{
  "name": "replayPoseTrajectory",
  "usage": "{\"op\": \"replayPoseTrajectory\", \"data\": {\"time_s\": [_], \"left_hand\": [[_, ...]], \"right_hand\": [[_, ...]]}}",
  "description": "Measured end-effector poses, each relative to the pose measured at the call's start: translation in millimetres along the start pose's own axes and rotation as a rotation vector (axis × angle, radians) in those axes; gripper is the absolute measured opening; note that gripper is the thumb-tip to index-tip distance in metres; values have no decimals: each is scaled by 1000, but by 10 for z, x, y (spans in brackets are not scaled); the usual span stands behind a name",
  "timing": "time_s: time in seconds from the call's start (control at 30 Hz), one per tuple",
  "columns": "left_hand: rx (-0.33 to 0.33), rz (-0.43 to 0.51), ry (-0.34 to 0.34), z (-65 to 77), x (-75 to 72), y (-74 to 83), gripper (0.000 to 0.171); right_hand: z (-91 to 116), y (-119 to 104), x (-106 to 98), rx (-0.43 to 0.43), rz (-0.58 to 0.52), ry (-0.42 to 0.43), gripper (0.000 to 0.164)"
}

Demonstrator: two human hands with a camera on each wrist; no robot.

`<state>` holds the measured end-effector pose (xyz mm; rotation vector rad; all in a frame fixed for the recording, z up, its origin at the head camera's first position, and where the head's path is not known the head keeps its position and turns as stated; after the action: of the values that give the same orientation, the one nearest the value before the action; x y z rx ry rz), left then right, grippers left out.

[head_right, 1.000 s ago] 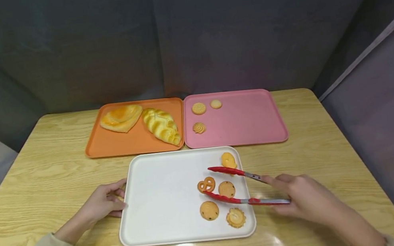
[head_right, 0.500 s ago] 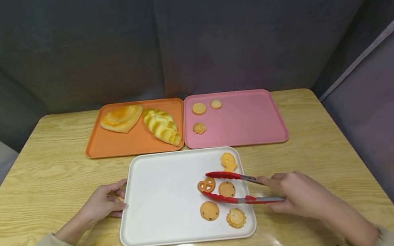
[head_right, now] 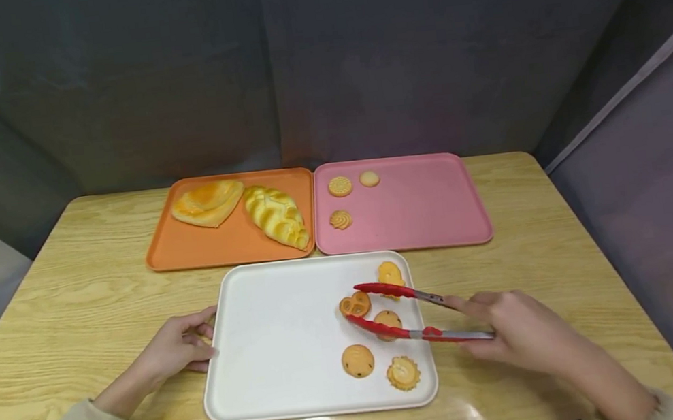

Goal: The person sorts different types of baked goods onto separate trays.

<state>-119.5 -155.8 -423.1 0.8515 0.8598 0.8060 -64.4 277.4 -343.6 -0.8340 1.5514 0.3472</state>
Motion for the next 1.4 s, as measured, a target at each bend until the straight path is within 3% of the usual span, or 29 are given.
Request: {"op": "replayPoseTrajectory", "data": {"time_s": [0.2,0.57,0.83,1.4], "left_hand": [[-3,0,4,4,-2,-1,70],[-4,3,5,11,-7,-2,70],[-3,9,-4,8,-12,3,71],[-3,30,-4,-11,1,-23,71]], "right_hand": [[-26,38,-45,20,34,23,57],[-90,236,-118,-24,64,106,52],[-164,395,-187,15,93,127,55],[-402,745,-264,12,133,177,61]]}}
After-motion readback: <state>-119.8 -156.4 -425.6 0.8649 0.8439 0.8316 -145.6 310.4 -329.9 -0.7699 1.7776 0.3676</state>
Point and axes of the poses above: each hand's wrist, its own z-axis away from the middle knuckle, its own x-axis out of the palm, y = z × x, the point moved 4 cm from there along -z, towards the middle knuckle, and after that the axes turned 5 degrees about -y, right-handed, at the moved point
